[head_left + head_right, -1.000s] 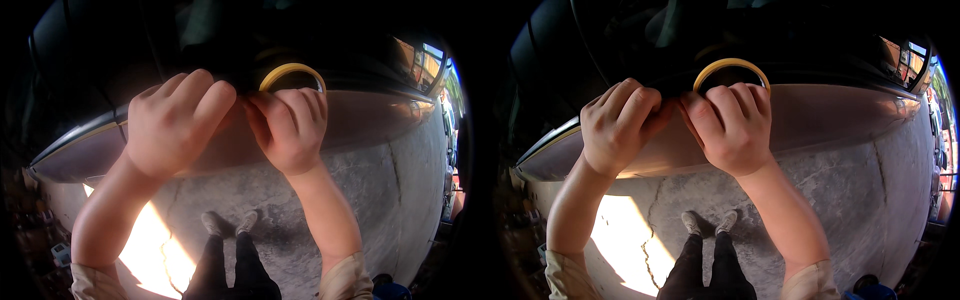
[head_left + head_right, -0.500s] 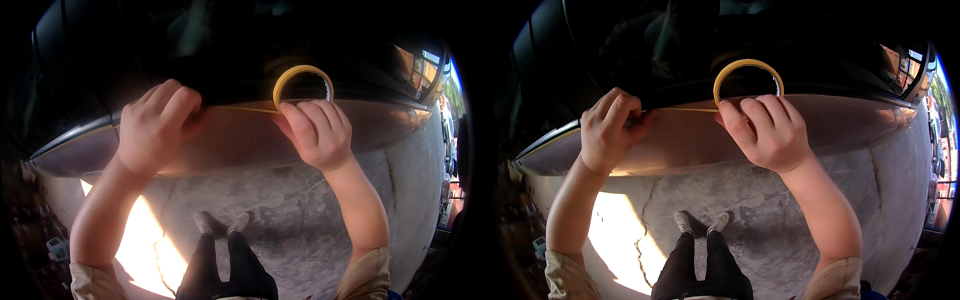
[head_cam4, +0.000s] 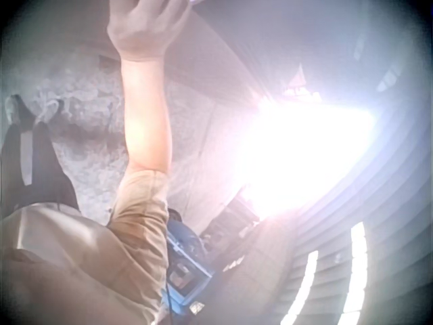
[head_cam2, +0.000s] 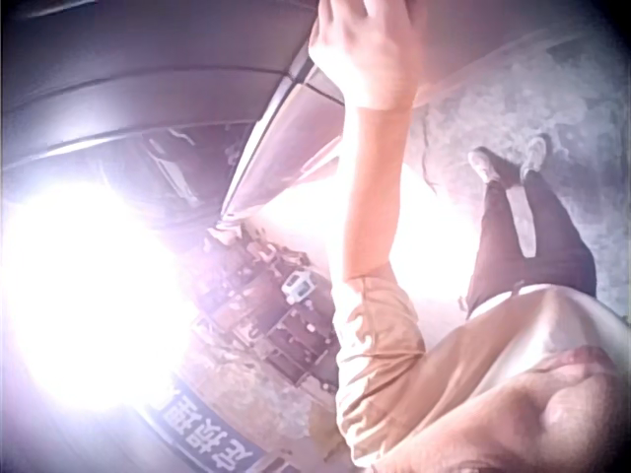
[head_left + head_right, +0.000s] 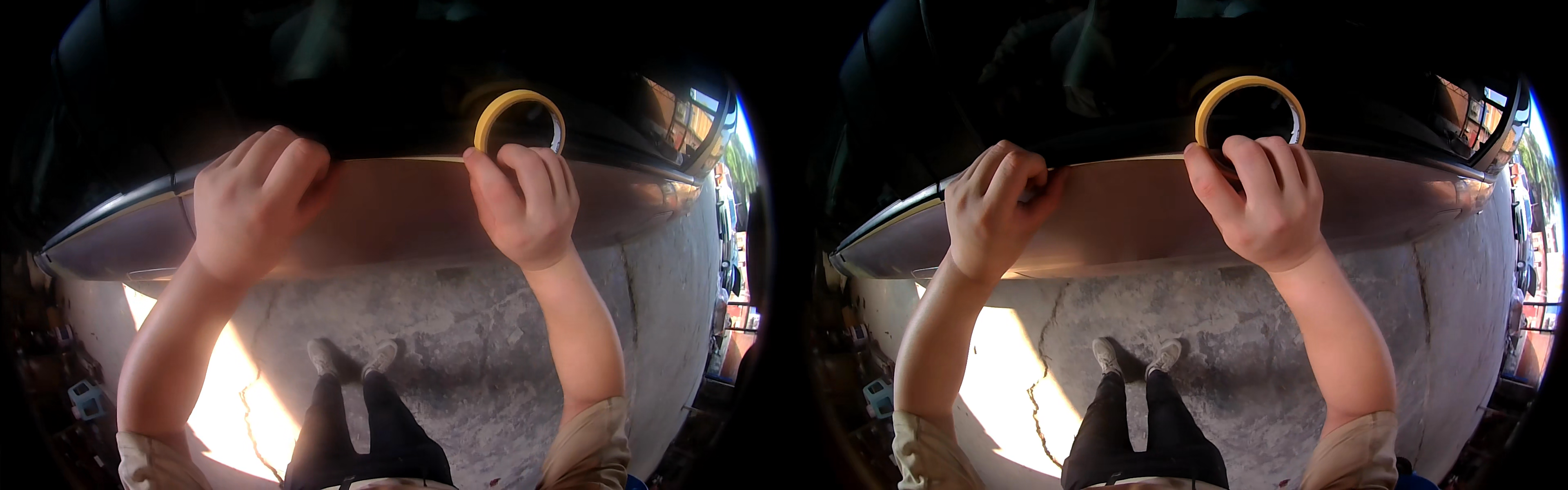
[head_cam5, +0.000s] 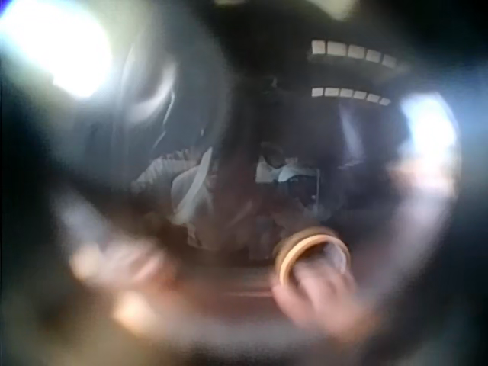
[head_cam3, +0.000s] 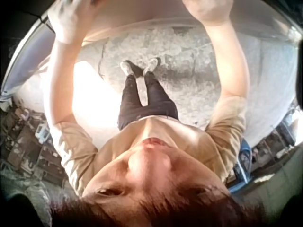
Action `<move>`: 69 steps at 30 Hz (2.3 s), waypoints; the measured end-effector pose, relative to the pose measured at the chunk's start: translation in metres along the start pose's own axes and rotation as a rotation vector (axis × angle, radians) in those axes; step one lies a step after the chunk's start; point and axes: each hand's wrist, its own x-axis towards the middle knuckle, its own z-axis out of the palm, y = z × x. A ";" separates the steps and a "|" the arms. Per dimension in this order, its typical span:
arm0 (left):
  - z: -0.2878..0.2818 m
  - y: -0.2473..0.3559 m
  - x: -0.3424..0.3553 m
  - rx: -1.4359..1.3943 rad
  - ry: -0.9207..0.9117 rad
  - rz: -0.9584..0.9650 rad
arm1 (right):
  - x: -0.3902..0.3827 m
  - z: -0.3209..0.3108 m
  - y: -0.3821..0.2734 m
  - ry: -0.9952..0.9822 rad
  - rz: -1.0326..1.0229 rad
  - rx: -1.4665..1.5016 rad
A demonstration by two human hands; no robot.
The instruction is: The person applies yellow masking tape along the lower edge of a car's rear bumper and trunk area. They smooth the tape with their fingers and continue around the rear corners, finishing with a short strip on the side panel.
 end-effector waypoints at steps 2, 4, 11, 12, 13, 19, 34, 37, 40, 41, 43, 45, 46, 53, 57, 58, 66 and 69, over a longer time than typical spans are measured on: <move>0.002 0.002 0.001 0.021 0.040 0.044 | 0.005 -0.004 -0.007 -0.025 0.065 0.036; 0.002 0.005 0.002 0.011 0.043 0.024 | 0.012 -0.011 -0.014 -0.071 0.162 0.087; 0.007 -0.001 0.009 0.015 0.039 0.052 | 0.027 -0.019 -0.017 -0.162 0.273 0.095; 0.009 -0.001 0.007 0.023 0.043 0.056 | 0.026 -0.018 -0.019 -0.155 0.277 0.104; 0.010 -0.001 0.005 0.023 0.045 0.055 | 0.025 -0.016 -0.022 -0.146 0.280 0.113; 0.019 0.007 0.019 0.052 0.126 0.128 | 0.031 -0.020 -0.021 -0.137 0.276 0.112; 0.037 0.036 0.054 0.044 0.062 0.150 | 0.016 -0.010 -0.017 -0.066 0.263 0.149; 0.033 0.029 0.044 0.116 0.066 0.129 | 0.011 -0.006 -0.015 -0.036 0.265 0.152; 0.035 0.025 0.043 0.110 0.078 0.115 | 0.006 0.004 -0.018 0.041 0.247 0.117; 0.034 0.029 0.040 0.107 0.070 0.093 | 0.004 0.004 -0.016 0.028 0.227 0.102; 0.034 0.033 0.040 0.104 0.066 0.074 | -0.003 0.005 -0.008 -0.008 0.143 0.029; 0.035 0.032 0.040 0.097 0.082 0.076 | -0.005 0.003 0.001 0.016 0.081 0.031; 0.035 0.031 0.041 0.091 0.089 0.078 | -0.005 0.002 0.005 0.027 0.051 0.031; 0.032 0.030 0.037 0.029 0.049 0.036 | -0.021 -0.018 0.052 -0.020 -0.146 0.107; 0.035 0.032 0.043 -0.028 0.027 0.024 | -0.042 -0.055 0.094 -0.209 -0.109 0.073; 0.034 0.033 0.045 -0.042 0.011 0.018 | -0.046 -0.062 0.099 -0.220 -0.094 0.068; 0.039 0.033 0.036 -0.029 0.039 0.013 | -0.049 -0.051 0.091 -0.182 0.060 -0.037; 0.038 0.037 0.036 -0.040 0.040 0.009 | -0.058 -0.050 0.091 -0.157 0.098 0.020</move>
